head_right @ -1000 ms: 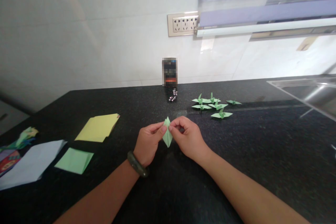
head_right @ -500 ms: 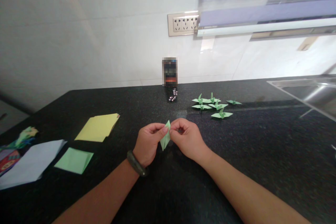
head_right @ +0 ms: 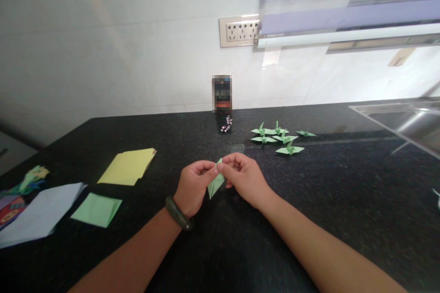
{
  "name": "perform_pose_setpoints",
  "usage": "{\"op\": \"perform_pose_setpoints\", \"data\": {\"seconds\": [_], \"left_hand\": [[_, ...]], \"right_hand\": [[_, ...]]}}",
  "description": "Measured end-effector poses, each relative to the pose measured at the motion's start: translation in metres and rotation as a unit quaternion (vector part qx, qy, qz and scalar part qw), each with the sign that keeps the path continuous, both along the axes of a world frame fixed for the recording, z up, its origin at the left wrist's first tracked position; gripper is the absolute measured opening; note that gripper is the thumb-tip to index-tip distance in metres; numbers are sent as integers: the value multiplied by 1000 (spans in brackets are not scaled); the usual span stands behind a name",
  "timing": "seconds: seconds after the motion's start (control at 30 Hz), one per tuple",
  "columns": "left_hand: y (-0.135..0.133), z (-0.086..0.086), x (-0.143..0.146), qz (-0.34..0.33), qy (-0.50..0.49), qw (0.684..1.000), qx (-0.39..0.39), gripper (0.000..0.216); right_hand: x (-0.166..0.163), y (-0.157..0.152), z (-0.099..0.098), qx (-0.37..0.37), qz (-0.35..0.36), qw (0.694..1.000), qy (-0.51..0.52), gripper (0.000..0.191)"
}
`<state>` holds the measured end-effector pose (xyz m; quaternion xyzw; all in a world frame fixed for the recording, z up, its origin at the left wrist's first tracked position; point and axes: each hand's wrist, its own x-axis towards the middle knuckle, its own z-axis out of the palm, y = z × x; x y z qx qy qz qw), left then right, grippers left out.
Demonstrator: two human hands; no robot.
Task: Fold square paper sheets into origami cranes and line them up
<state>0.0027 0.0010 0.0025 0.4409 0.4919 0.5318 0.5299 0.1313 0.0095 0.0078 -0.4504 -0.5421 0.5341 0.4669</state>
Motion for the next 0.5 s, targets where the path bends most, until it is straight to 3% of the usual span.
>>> {"op": "perform_pose_setpoints", "data": {"seconds": [0.23, 0.4, 0.5], "left_hand": [[0, -3, 0, -32, 15, 999, 4, 17], [0, -7, 1, -124, -12, 991, -42, 26], [-1, -7, 2, -137, -16, 988, -65, 27]], "right_hand": [[3, 0, -1, 4, -23, 999, -29, 26], [4, 2, 0, 6, -57, 998, 13, 23], [3, 2, 1, 1, -62, 998, 23, 21]]}}
